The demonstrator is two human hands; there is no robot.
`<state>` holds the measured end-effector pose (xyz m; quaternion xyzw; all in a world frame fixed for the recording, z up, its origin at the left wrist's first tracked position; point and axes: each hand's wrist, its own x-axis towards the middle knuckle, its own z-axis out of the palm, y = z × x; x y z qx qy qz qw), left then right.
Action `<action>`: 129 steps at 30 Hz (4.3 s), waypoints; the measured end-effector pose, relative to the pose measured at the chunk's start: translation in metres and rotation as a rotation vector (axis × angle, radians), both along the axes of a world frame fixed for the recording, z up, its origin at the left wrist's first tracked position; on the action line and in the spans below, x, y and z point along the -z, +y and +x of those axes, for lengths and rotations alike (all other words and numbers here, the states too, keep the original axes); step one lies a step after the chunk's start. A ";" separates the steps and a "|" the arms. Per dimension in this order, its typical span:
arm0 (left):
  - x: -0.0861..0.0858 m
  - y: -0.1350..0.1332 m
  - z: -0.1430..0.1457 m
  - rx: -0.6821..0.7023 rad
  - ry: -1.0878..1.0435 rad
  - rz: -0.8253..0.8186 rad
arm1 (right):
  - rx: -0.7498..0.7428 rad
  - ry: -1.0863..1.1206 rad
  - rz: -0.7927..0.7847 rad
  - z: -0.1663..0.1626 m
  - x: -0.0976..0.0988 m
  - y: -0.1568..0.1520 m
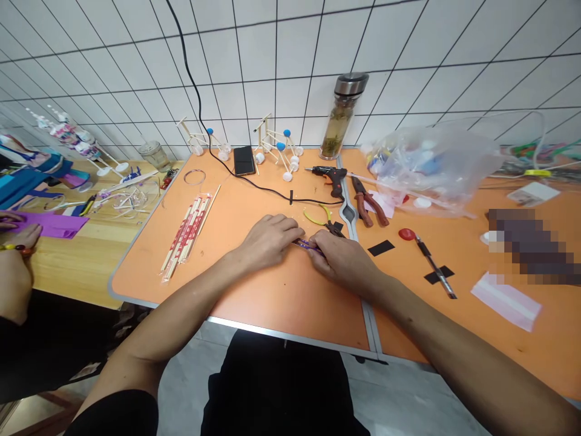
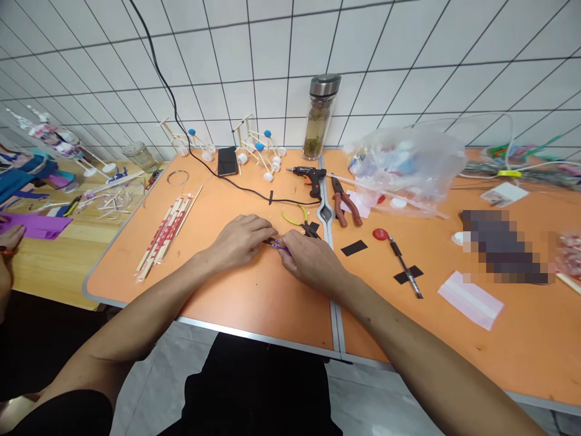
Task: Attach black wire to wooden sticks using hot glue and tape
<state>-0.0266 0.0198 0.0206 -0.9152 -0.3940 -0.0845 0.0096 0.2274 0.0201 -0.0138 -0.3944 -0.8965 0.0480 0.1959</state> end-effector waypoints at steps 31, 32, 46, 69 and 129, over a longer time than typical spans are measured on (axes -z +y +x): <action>-0.014 0.160 -0.068 -0.576 0.268 -0.070 | -0.106 -0.062 0.021 -0.007 0.004 -0.001; -0.016 0.160 -0.069 -0.578 0.271 -0.075 | -0.106 -0.060 0.025 -0.007 0.004 -0.001; 0.003 0.034 0.000 -0.255 -0.390 -0.147 | -0.049 -0.070 0.034 -0.003 0.007 0.003; 0.013 0.012 0.002 -0.067 -0.104 -0.062 | -0.029 0.097 -0.025 0.002 0.008 0.010; 0.009 0.010 0.007 -0.314 -0.820 -0.733 | 0.108 -0.009 -0.005 0.003 0.022 0.004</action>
